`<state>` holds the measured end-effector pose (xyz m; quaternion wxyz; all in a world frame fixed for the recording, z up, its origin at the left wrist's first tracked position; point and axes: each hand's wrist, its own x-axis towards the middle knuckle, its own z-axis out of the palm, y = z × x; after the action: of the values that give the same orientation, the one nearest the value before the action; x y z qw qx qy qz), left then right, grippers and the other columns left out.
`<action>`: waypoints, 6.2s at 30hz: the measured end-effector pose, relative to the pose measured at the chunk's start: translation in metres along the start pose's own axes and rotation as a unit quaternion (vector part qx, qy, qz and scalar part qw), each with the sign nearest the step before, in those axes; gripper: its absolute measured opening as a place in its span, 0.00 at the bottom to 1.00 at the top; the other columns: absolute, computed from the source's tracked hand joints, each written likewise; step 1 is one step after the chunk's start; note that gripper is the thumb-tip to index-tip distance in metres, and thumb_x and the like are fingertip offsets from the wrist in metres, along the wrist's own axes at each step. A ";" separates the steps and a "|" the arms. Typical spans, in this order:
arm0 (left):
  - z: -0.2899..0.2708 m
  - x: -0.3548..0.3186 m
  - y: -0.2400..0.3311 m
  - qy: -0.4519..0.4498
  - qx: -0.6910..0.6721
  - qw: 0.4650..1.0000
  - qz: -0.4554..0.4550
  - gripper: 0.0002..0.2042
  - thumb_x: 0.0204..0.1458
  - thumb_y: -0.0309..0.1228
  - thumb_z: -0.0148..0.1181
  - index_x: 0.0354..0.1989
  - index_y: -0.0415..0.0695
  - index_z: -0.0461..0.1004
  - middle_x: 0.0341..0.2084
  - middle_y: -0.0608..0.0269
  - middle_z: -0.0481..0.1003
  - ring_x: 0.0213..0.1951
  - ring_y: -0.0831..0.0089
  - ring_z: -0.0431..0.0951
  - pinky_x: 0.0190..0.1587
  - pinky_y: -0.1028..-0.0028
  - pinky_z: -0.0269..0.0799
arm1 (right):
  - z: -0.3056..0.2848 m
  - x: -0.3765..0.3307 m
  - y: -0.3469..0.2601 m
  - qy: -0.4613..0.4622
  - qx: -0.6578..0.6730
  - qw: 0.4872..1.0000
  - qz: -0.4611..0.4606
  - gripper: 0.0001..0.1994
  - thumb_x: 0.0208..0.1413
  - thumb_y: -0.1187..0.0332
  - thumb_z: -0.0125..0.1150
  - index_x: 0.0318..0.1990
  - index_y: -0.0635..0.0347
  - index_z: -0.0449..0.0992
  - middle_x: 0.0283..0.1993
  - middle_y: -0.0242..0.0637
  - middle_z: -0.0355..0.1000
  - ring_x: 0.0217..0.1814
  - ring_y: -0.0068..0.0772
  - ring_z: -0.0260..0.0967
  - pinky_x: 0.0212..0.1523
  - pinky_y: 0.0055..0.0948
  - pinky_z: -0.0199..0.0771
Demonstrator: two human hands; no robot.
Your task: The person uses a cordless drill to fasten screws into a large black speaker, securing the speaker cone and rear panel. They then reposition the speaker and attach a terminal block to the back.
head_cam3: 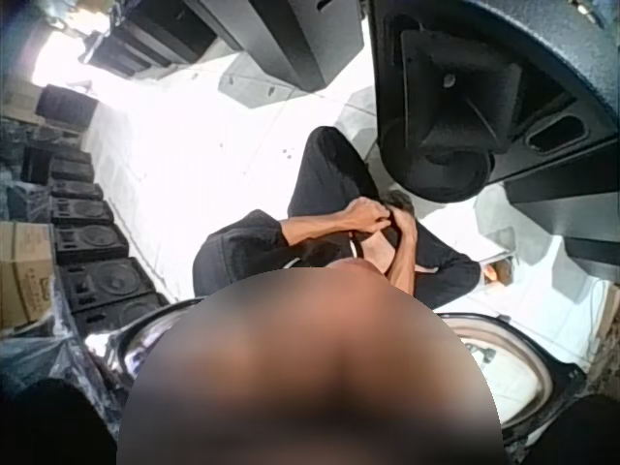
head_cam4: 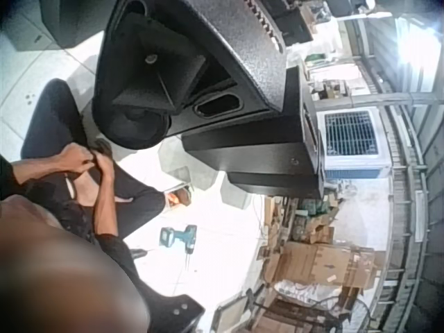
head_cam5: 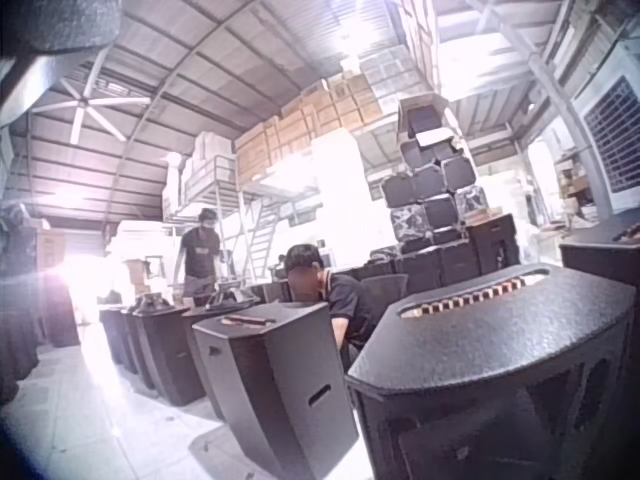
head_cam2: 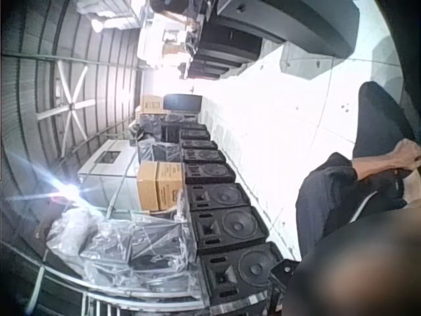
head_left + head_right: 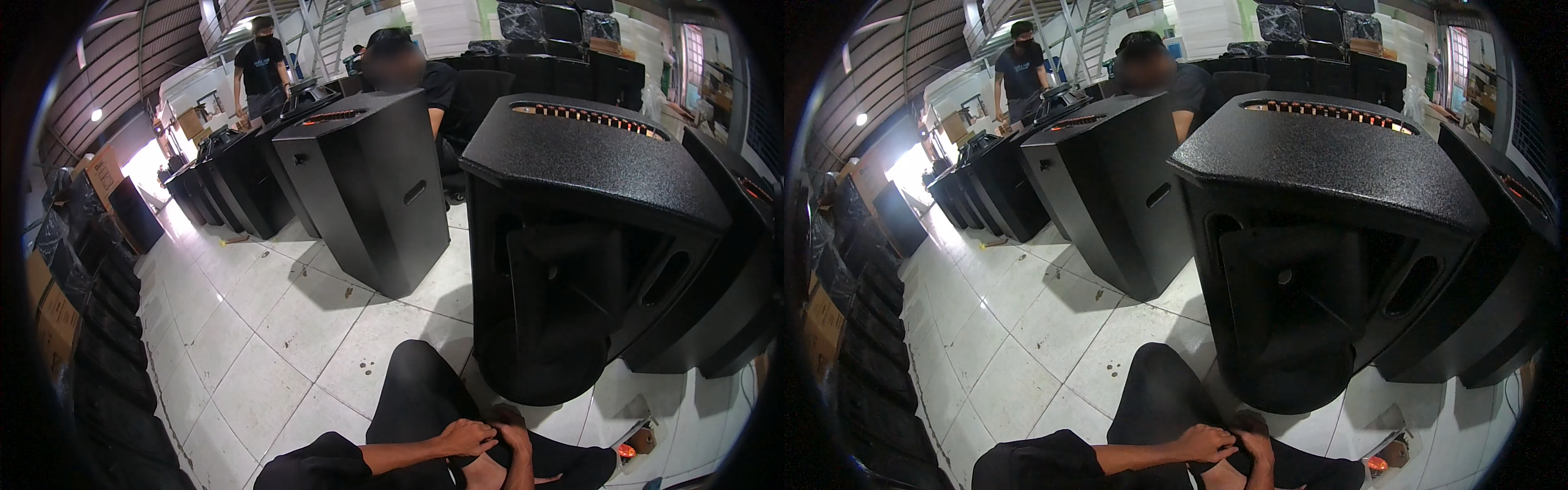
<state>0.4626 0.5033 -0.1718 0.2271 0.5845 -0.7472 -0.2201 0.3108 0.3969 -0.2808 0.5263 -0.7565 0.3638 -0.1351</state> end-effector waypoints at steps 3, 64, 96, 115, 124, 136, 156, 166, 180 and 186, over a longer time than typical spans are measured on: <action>-0.002 0.001 0.001 0.000 0.003 1.000 0.007 0.13 0.56 0.39 0.59 0.30 0.41 0.75 0.24 0.52 0.77 0.30 0.55 0.80 0.33 0.61 0.76 | 0.001 0.001 0.009 0.019 -0.039 0.999 -0.031 0.21 0.48 0.64 0.65 0.50 0.63 0.78 0.57 0.46 0.73 0.61 0.45 0.68 0.62 0.34 0.65; -0.005 0.008 -0.004 0.033 0.003 0.999 0.003 0.11 0.53 0.38 0.62 0.28 0.43 0.76 0.25 0.55 0.77 0.30 0.56 0.80 0.33 0.61 0.75 | -0.231 -0.130 -0.393 0.164 0.114 0.718 -0.667 0.04 0.57 0.72 0.57 0.38 0.60 0.74 0.36 0.43 0.76 0.35 0.32 0.74 0.39 0.31 0.77; 0.001 0.012 -0.004 0.014 0.027 1.000 -0.001 0.15 0.53 0.43 0.60 0.25 0.44 0.76 0.24 0.58 0.78 0.30 0.57 0.80 0.30 0.60 0.76 | -0.218 -0.185 -0.364 0.240 0.052 0.755 -0.609 0.05 0.54 0.75 0.59 0.38 0.63 0.75 0.39 0.46 0.76 0.37 0.37 0.76 0.40 0.34 0.79; -0.008 0.000 -0.002 0.020 0.068 0.998 0.001 0.14 0.53 0.44 0.61 0.24 0.47 0.77 0.22 0.59 0.78 0.27 0.61 0.81 0.28 0.63 0.77 | -0.212 -0.169 -0.358 0.215 0.099 0.759 -0.606 0.07 0.52 0.77 0.60 0.39 0.64 0.75 0.40 0.48 0.75 0.38 0.40 0.76 0.41 0.36 0.80; -0.008 0.004 -0.013 0.001 0.052 0.999 -0.006 0.15 0.53 0.43 0.61 0.26 0.44 0.79 0.23 0.58 0.78 0.29 0.59 0.81 0.30 0.62 0.77 | -0.214 -0.160 -0.346 0.212 0.111 0.763 -0.600 0.07 0.51 0.77 0.60 0.39 0.65 0.76 0.41 0.49 0.75 0.39 0.41 0.77 0.41 0.37 0.80; -0.006 0.005 -0.005 0.014 0.023 1.000 -0.008 0.13 0.51 0.40 0.63 0.23 0.42 0.77 0.22 0.56 0.78 0.27 0.58 0.80 0.30 0.63 0.76 | -0.215 -0.175 -0.343 0.215 0.113 0.768 -0.592 0.08 0.50 0.79 0.61 0.39 0.66 0.76 0.42 0.50 0.75 0.40 0.43 0.77 0.41 0.38 0.81; -0.008 0.007 -0.003 -0.003 0.046 0.999 -0.026 0.14 0.52 0.42 0.62 0.24 0.44 0.78 0.23 0.55 0.78 0.28 0.58 0.81 0.31 0.63 0.77 | -0.218 -0.176 -0.343 0.217 0.107 0.761 -0.602 0.10 0.48 0.80 0.62 0.40 0.67 0.76 0.43 0.52 0.75 0.41 0.46 0.78 0.42 0.40 0.81; -0.005 0.006 -0.006 0.003 0.027 1.000 -0.010 0.13 0.52 0.40 0.62 0.24 0.44 0.75 0.23 0.58 0.78 0.29 0.58 0.80 0.30 0.63 0.76 | -0.220 -0.172 -0.343 0.214 0.107 0.764 -0.599 0.10 0.47 0.81 0.63 0.40 0.68 0.76 0.44 0.53 0.75 0.42 0.48 0.78 0.42 0.41 0.82; -0.011 0.008 0.000 -0.014 0.036 0.999 -0.028 0.13 0.53 0.41 0.62 0.24 0.44 0.76 0.23 0.57 0.78 0.28 0.58 0.80 0.31 0.62 0.76 | -0.217 -0.166 -0.343 0.207 0.115 0.763 -0.602 0.12 0.46 0.83 0.63 0.40 0.69 0.77 0.45 0.54 0.75 0.43 0.50 0.79 0.43 0.43 0.83; -0.008 0.007 -0.005 -0.021 0.030 0.999 -0.023 0.13 0.53 0.40 0.62 0.25 0.44 0.76 0.24 0.57 0.78 0.29 0.58 0.80 0.32 0.63 0.76 | -0.221 -0.156 -0.344 0.197 0.121 0.768 -0.597 0.12 0.46 0.83 0.64 0.41 0.69 0.77 0.46 0.55 0.75 0.43 0.51 0.79 0.43 0.43 0.83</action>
<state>0.4697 0.4954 -0.1679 0.1882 0.6032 -0.7446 -0.2152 0.2123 0.4130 0.1451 0.3430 -0.7083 -0.0848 -0.6111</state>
